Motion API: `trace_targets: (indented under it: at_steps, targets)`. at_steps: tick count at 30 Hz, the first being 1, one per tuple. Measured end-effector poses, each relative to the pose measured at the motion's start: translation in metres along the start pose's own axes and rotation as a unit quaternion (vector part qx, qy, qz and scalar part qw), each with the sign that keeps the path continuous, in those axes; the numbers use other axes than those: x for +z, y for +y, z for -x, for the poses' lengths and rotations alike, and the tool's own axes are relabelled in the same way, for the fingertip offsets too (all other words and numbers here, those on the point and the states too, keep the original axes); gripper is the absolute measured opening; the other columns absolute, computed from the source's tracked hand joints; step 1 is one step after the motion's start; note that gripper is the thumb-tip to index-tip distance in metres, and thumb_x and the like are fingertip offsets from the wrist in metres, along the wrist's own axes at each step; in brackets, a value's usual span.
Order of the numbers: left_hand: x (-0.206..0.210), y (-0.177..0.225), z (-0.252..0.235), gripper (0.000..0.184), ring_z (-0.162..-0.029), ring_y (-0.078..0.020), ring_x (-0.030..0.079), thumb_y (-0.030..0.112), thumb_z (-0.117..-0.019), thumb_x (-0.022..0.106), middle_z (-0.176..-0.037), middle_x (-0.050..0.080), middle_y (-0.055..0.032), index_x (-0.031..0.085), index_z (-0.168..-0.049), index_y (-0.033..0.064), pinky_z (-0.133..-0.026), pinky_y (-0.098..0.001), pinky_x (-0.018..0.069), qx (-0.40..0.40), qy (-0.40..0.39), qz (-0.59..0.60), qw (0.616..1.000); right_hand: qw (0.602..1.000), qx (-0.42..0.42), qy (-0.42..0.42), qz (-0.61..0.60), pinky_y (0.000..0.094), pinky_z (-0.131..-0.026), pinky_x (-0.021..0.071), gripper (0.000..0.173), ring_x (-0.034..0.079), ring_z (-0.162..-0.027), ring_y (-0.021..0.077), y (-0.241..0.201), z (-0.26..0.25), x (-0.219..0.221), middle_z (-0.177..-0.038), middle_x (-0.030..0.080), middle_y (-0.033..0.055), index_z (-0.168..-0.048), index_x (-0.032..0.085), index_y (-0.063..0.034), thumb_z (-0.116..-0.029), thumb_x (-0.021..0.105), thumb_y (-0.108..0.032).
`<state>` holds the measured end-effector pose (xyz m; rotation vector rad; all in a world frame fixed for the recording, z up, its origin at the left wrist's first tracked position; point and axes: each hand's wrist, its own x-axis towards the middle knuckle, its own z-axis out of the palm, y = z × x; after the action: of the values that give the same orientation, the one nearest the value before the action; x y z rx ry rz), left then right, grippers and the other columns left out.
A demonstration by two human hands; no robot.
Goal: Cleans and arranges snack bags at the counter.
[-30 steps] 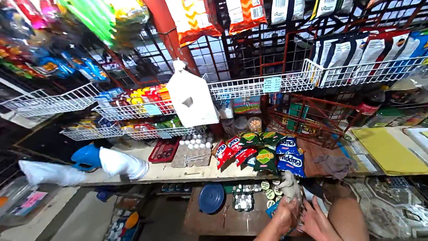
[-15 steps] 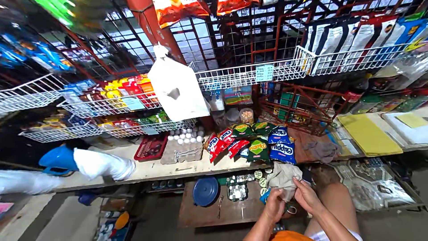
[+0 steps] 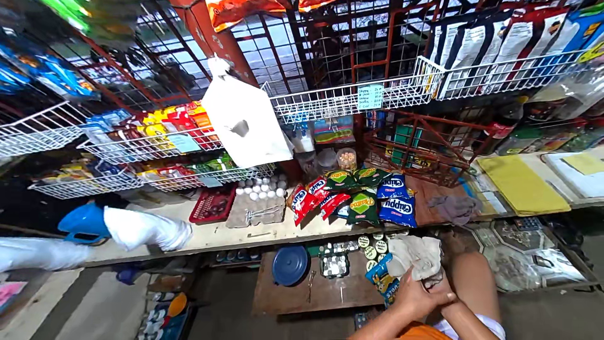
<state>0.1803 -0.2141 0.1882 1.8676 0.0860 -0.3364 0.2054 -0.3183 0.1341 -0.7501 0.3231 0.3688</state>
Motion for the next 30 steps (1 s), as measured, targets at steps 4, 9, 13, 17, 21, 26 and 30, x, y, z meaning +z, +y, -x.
trace_targets:
  at_steps: [4,9,13,17,21,26,30]
  targets:
    - [0.008,0.010,-0.008,0.045,-0.121,-0.0268,0.062,0.030,-0.1091,0.045,-0.123,0.067,-0.0224,0.065,-0.125,-0.0069,-0.109,-0.0465,0.0450,-0.050,0.036,0.085,0.995,0.998,-0.009,0.056,0.039,0.0255,-0.088,0.0556,0.057,0.064,-0.103,0.0036,-0.014,-0.009,0.019,-0.116,0.065,0.0007,-0.143,0.044,-0.0094,-0.1108,0.012,-0.044]
    - [0.014,-0.020,-0.026,0.030,-0.083,-0.0083,0.064,0.021,-0.1128,0.031,-0.096,0.066,-0.0036,0.052,-0.120,0.0022,-0.077,-0.0266,0.0546,-0.100,0.076,0.512,0.850,0.996,0.080,0.029,0.004,0.0374,-0.086,0.0608,0.059,0.071,-0.103,0.0154,-0.029,-0.029,0.008,-0.114,0.072,0.0052,-0.138,0.049,-0.0127,-0.1084,0.020,-0.054]
    - [-0.012,-0.040,-0.024,0.029,-0.102,-0.0198,0.065,0.013,-0.1112,0.035,-0.116,0.062,-0.0121,0.041,-0.138,0.0022,-0.092,-0.0361,0.0553,-0.154,0.080,0.532,0.829,0.986,0.116,0.094,0.078,0.0403,-0.088,0.0591,0.036,0.069,-0.104,0.0219,-0.031,-0.047,-0.012,-0.118,0.067,0.0152,-0.141,0.045,-0.0043,-0.1116,0.038,-0.024]
    - [-0.023,-0.066,-0.021,0.045,-0.133,-0.0318,0.050,0.009,-0.1077,0.043,-0.150,0.046,-0.0270,0.039,-0.150,-0.0061,-0.108,-0.0458,0.0418,-0.134,0.233,0.315,0.910,0.962,0.048,0.126,0.238,0.0412,-0.092,0.0571,0.038,0.067,-0.108,0.0234,-0.035,-0.054,-0.015,-0.124,0.063,0.0212,-0.143,0.043,0.0041,-0.1106,0.042,-0.016]
    - [-0.024,-0.068,-0.030,0.056,-0.142,-0.0238,0.044,0.035,-0.1131,0.012,-0.160,0.040,-0.0136,0.031,-0.159,0.0081,-0.110,-0.0442,0.0404,-0.125,0.151,0.421,0.886,0.866,0.050,-0.059,0.494,0.0484,-0.102,0.0517,0.057,0.064,-0.117,0.0329,-0.034,-0.031,0.023,-0.132,0.060,0.0276,-0.150,0.040,0.0041,-0.0995,0.060,-0.013]
    - [-0.032,-0.060,-0.035,0.064,-0.095,-0.0237,0.071,0.056,-0.1087,0.012,-0.105,0.071,-0.0118,0.054,-0.130,0.0118,-0.081,-0.0425,0.0598,-0.170,0.096,0.682,0.705,0.653,-0.074,-0.193,0.729,0.0569,-0.123,0.0270,0.079,0.032,-0.152,0.0392,-0.044,-0.007,0.062,-0.164,0.034,0.0186,-0.160,0.034,-0.0093,-0.0967,0.060,-0.049]
    - [-0.020,-0.035,-0.027,0.069,-0.101,-0.0184,0.071,0.059,-0.1067,0.009,-0.110,0.073,-0.0067,0.058,-0.128,0.0146,-0.085,-0.0379,0.0593,-0.135,0.025,0.716,0.684,0.599,-0.183,-0.200,0.754,0.0737,-0.116,0.0179,0.081,0.024,-0.152,0.0473,-0.020,-0.020,0.037,-0.164,0.036,0.0133,-0.151,0.053,-0.0191,-0.0939,0.039,-0.074]
